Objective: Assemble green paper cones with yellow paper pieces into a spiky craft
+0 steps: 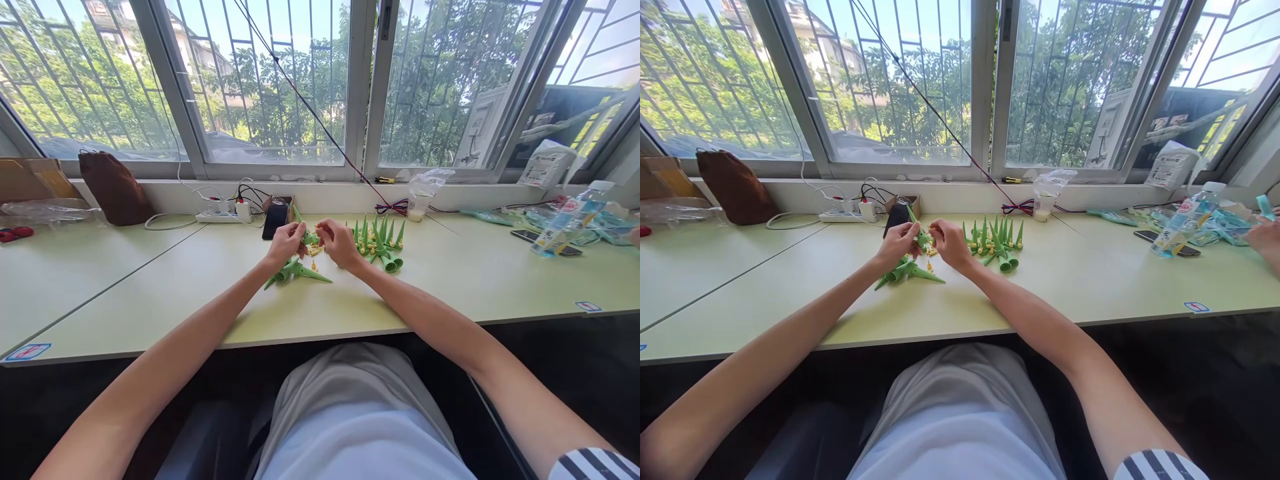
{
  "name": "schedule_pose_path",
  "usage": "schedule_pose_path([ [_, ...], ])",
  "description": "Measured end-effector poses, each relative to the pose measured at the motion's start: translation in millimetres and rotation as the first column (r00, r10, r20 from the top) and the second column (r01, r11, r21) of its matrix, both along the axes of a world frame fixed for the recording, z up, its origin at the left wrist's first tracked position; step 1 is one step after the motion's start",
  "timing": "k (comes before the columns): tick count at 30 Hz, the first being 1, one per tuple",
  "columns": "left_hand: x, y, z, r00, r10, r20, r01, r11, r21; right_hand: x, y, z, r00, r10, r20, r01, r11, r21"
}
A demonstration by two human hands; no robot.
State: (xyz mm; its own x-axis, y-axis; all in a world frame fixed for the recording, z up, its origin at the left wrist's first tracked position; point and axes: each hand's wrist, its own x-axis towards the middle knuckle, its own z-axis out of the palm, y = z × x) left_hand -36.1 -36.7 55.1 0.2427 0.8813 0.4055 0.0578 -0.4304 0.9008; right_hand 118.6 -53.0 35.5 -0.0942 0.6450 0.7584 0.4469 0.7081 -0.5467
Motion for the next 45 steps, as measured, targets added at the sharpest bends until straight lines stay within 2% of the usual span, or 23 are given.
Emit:
schedule_pose_path([
  [18, 2.3, -4.3, -0.9, 0.996, 0.064, -0.061, -0.059, 0.995, 0.08, 1.1, 5.2, -5.1, 0.999, 0.03, 0.041, -0.03, 0.999, 0.011],
  [26, 2.1, -5.1, -0.4, 0.993, 0.08, -0.082, -0.07, 0.991, 0.115, -0.6, 0.7, -2.4, 0.998, 0.002, 0.063, -0.004, 1.0, 0.027],
  [35, 2.5, -3.2, -2.2, 0.994, 0.061, -0.089, -0.047, 0.987, 0.152, 0.4, 1.6, -2.6, 0.999, 0.038, 0.01, -0.038, 0.999, -0.001],
  [45, 1.4, -0.9, -4.7, 0.984, 0.098, -0.149, -0.063, 0.973, 0.22, 1.3, 4.0, -2.6, 1.0, 0.001, 0.003, -0.001, 1.0, 0.012],
])
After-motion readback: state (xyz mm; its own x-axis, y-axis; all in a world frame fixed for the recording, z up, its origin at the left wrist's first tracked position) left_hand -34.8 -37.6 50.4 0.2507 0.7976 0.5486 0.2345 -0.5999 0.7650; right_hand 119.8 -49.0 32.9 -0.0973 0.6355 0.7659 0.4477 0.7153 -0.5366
